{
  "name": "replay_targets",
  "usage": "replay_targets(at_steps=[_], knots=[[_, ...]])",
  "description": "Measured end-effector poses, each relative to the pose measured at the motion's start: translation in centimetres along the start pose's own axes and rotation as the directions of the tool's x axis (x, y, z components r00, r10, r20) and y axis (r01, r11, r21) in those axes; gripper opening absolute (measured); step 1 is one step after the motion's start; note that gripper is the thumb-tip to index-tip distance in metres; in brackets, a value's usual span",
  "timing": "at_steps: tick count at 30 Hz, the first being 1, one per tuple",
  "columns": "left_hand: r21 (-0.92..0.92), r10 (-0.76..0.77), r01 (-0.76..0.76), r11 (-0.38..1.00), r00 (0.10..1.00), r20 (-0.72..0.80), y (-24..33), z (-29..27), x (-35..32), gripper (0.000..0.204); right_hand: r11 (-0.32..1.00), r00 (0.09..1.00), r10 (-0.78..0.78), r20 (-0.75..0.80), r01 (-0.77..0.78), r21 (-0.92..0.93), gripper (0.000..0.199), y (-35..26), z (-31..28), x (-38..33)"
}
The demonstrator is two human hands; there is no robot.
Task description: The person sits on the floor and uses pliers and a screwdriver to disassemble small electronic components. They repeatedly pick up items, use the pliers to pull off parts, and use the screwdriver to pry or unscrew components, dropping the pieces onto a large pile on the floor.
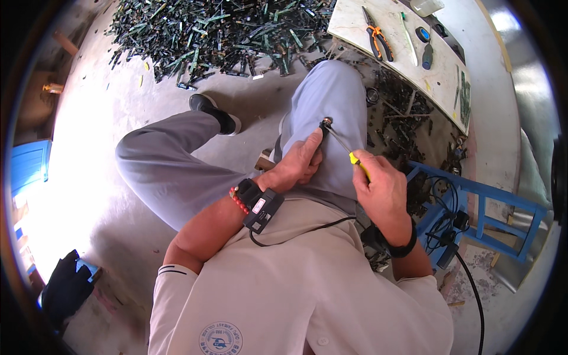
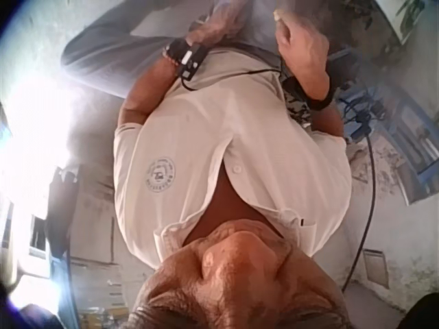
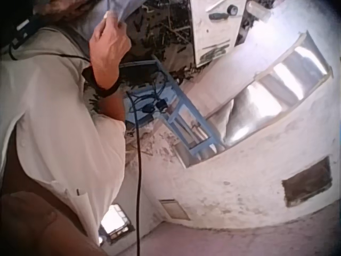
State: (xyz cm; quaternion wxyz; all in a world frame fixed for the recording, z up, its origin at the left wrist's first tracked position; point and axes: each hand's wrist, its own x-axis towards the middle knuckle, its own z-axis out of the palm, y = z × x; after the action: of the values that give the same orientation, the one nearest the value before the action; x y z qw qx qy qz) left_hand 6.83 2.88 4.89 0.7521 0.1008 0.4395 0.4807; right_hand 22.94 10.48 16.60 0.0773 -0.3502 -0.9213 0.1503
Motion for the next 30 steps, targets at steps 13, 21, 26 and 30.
replay_targets(at_steps=[13, 21, 26, 30], knots=[[0.014, 0.02, -0.019, 1.0, 0.998, -0.055, -0.2, 0.3, -0.1, 0.064, 0.863, 0.949, 0.225, 0.222, -0.3, 0.406, 0.017, 0.7, -0.6, 0.7], [0.095, 0.024, -0.014, 0.995, 0.994, -0.105, 0.2, 0.9, -0.5, 0.064, 0.923, 0.929, 0.191, 0.318, -0.28, 0.263, 0.019, 1.4, -2.2, 3.2], [0.097, 0.053, -0.037, 0.995, 0.985, -0.166, 0.6, 1.4, -0.5, 0.063, 0.963, 0.962, 0.144, 0.231, -0.19, 0.193, 0.014, 0.8, -1.1, 3.1], [0.11, 0.095, -0.073, 0.991, 0.974, -0.207, 0.3, 1.5, -0.3, 0.066, 0.993, 0.996, 0.077, 0.044, -0.08, 0.083, 0.01, 0.2, 1.5, 1.3]])
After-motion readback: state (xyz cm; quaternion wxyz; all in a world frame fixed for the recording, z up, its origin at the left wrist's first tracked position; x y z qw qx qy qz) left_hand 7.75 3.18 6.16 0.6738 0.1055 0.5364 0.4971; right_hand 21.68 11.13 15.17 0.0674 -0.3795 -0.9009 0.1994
